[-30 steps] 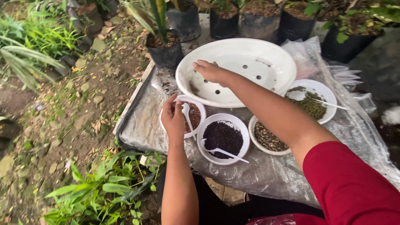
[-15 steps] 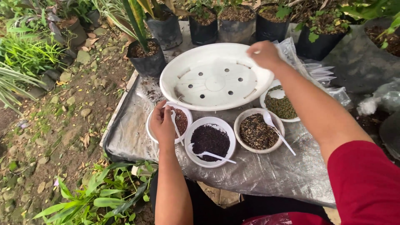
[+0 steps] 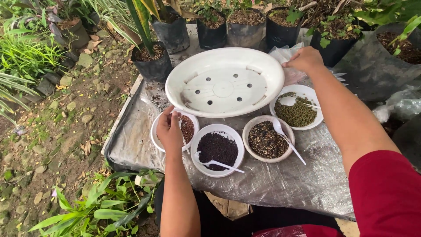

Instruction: A person is filling small plastic bags with different types of seeds from bowls using a spoon at a table.

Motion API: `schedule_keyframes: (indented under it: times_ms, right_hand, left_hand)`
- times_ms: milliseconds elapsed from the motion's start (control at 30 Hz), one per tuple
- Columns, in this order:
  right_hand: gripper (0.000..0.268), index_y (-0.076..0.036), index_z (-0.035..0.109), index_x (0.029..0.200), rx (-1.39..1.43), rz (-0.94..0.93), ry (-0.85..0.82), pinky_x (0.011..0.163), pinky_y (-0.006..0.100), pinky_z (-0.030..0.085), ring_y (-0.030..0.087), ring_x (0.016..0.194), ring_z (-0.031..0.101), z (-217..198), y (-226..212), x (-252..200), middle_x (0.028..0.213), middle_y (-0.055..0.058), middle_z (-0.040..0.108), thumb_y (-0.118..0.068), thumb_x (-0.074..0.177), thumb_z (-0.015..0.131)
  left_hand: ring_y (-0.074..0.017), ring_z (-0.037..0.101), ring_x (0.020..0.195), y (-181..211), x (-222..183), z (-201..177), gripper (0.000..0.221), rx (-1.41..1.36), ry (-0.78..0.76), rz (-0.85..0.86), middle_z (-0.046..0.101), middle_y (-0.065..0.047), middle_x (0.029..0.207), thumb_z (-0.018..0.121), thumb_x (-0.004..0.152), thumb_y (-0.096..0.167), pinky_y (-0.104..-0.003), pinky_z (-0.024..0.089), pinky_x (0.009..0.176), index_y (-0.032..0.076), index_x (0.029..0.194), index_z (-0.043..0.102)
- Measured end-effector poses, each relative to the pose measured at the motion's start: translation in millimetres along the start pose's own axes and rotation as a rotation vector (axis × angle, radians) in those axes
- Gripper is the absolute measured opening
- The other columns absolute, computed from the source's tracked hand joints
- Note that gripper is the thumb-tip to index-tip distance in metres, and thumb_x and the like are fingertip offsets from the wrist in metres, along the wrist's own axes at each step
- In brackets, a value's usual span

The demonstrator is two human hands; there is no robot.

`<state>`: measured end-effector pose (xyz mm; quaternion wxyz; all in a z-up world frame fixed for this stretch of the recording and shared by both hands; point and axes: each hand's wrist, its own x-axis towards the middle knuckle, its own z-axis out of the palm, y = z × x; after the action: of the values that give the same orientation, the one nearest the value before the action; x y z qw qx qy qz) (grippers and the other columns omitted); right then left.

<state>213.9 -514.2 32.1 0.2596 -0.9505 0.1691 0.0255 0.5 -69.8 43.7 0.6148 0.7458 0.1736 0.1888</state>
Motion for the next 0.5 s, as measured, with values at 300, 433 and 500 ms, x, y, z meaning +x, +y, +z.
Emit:
schedule_keyframes:
  times_ms: [300,433,500]
  right_hand:
    - [0.011,-0.018,0.076,0.082,0.162,-0.033,0.135,0.059,0.031,0.057,0.005,0.066,0.068,-11.8,-11.1,-22.4,0.075,-0.001,0.075,-0.014,0.089,0.084]
    - [0.013,-0.019,0.078,0.084,0.095,-0.232,0.225,0.038,0.031,0.043,0.014,0.047,0.051,-8.1,-11.6,-11.9,0.074,0.001,0.071,-0.02,0.097,0.079]
    - [0.009,-0.008,0.073,0.098,0.258,-0.526,0.351,0.079,0.037,0.059,0.021,0.087,0.067,-9.9,-24.3,-27.9,0.098,0.011,0.074,0.001,0.1,0.072]
  left_hand:
    - [-0.0111,0.07,0.092,-4.7,0.5,-1.4,0.026,-0.038,-0.008,0.017,0.071,0.0,0.09,0.056,0.102,0.021,-0.03,0.056,0.092,0.015,0.123,0.069]
    - [-0.0104,0.069,0.09,-4.1,2.2,-3.5,0.025,-0.053,0.005,0.005,0.072,0.0,0.09,0.056,0.101,0.018,-0.029,0.055,0.088,0.014,0.121,0.07]
    - [-0.0095,0.068,0.087,-4.0,2.3,-2.5,0.025,-0.044,0.012,0.027,0.072,0.001,0.088,0.057,0.102,0.019,-0.028,0.055,0.085,0.015,0.122,0.07]
